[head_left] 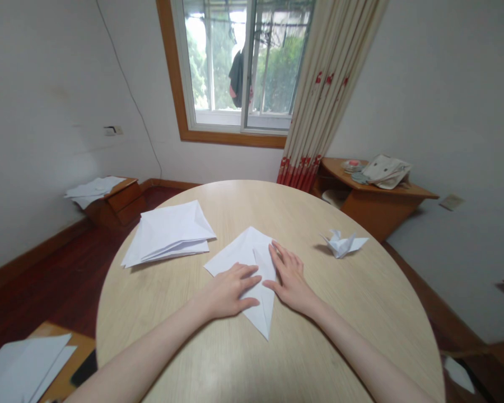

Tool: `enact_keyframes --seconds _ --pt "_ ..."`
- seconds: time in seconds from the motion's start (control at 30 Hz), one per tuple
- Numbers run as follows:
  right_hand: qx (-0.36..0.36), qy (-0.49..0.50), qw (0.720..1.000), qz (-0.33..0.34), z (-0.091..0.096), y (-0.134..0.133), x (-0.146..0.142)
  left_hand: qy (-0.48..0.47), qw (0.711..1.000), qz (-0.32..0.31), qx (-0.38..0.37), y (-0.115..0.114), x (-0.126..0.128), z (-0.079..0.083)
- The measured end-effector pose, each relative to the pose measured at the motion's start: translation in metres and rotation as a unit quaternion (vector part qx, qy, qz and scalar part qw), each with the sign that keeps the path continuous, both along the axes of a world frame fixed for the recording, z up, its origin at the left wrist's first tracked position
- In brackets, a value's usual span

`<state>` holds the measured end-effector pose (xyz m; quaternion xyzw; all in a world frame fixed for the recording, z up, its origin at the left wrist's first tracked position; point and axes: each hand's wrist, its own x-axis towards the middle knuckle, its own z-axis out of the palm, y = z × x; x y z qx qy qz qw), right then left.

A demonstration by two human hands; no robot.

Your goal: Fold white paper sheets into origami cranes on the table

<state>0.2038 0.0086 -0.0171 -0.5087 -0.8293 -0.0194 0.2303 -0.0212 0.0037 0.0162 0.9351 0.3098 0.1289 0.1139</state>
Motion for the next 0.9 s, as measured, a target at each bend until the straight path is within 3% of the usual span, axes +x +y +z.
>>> enact_keyframes --seconds 0.53,0.9 --pt "-0.012 0.033 0.999 0.02 0.01 -0.002 0.001 0.031 0.998 0.026 0.044 -0.008 0.005 0.004" --pt "-0.003 0.032 0.999 0.038 0.026 -0.001 0.012 0.039 0.998 0.05 -0.004 -0.009 0.006 0.006"
